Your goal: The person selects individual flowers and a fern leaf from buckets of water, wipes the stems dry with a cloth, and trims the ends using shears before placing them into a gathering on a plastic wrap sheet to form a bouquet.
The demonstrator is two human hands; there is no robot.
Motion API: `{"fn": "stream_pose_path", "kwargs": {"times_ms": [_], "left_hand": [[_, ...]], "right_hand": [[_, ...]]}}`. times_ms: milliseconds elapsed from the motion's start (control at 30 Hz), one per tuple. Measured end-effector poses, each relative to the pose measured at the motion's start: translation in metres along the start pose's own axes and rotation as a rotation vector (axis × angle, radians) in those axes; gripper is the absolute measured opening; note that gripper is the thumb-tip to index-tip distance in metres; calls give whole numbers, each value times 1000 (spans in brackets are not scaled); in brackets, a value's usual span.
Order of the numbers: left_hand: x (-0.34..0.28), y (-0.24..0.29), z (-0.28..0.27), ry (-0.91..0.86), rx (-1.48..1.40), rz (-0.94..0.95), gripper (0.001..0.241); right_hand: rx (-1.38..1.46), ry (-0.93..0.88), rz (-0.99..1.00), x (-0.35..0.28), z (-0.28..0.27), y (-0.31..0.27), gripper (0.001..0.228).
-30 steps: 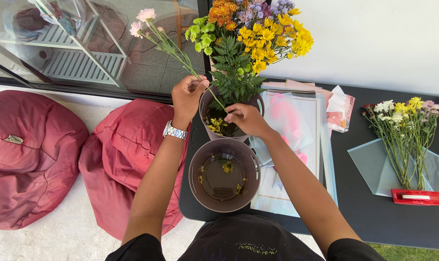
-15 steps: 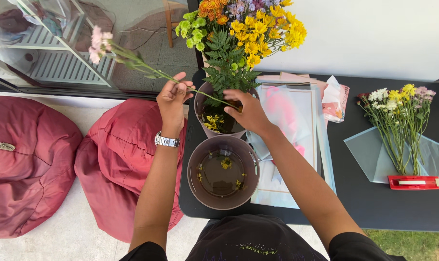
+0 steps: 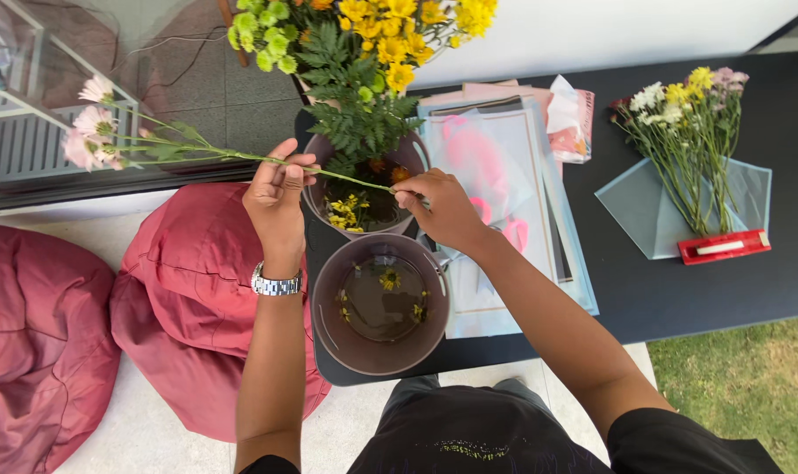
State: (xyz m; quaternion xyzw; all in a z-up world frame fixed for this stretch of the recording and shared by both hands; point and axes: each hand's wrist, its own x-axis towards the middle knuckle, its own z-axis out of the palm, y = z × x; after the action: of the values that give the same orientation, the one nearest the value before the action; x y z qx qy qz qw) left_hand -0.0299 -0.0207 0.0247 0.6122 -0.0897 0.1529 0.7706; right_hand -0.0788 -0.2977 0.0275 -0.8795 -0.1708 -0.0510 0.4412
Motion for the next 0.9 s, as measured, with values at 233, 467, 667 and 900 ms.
{"fn": "stream_pose_path", "kwargs": {"times_ms": [233, 467, 667, 900], "left_hand": [[-26, 66, 60, -371, 371, 94, 49], [-82, 106, 181, -784, 513, 169, 33], [-156, 102, 302, -1039, 535, 189, 32], [-251, 88, 431, -1246, 477, 398, 30]], "right_hand": [[187, 77, 131, -82, -47, 1, 9], [308, 135, 313, -237, -115, 10, 9], [289, 283, 497, -370, -169, 13, 18], [241, 523, 739, -509, -223, 28, 19]]}}
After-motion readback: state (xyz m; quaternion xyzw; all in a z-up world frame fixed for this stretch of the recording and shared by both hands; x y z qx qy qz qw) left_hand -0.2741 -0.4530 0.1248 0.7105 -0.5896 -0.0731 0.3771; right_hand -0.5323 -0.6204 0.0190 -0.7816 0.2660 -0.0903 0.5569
